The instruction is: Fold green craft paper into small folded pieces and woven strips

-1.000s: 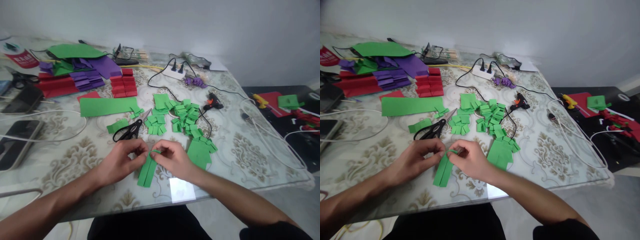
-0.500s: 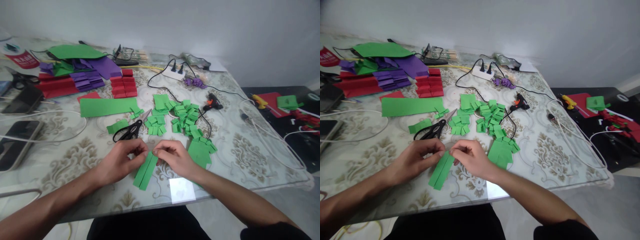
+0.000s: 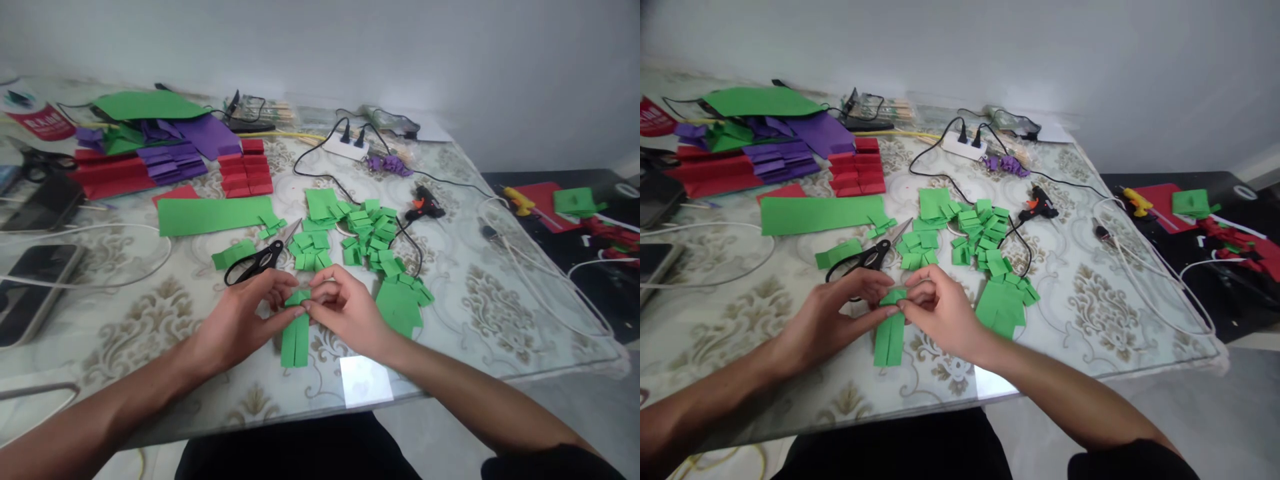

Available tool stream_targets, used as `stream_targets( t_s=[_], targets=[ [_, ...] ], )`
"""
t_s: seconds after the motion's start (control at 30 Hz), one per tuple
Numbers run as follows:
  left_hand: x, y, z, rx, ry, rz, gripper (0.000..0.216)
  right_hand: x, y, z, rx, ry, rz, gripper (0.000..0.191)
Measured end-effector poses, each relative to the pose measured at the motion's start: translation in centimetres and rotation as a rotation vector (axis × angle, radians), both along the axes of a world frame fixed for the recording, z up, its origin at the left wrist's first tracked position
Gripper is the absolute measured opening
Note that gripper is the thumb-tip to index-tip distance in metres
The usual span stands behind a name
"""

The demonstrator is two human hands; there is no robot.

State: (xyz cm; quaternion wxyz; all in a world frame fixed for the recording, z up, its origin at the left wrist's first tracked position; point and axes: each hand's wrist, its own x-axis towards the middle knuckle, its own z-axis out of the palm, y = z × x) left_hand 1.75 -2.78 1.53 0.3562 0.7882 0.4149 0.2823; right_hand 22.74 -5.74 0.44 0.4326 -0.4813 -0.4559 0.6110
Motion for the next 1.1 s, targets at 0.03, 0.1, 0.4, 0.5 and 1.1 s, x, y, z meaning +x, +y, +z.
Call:
stream_targets(
  t_s=[0.03,0.1,0.4,0.5,1.1],
  targets=[
    [-0.1,0.0,-0.1,0.014,0.016,0.005,0.019,0.0,0.0,0.0,0.004,-0.007,-0.002,0.037],
    [-0.2,0.0,-0.2,0.008,0.030,0.017,0.015,0.1,0.0,0.0,0.011,-0.025,-0.005,0.038],
    [-0.2,0.2,0.5,-0.163,-0.093,0.056,0.015,0.2,-0.2,0.6,0.089,-0.018,0.042,0.018],
    [-0.2,0.4,0.6,-0.221,-0.133,0.049,0.013,0.3,-0.2,0.5,0.152,-0.055,0.061,0.011],
    [0.1,0.4,0.2,-0.276,-0.222,0.106,0.009,0.4,-0.5,-0.7,0.251,-0.400,0.097,0.047]
  ],
)
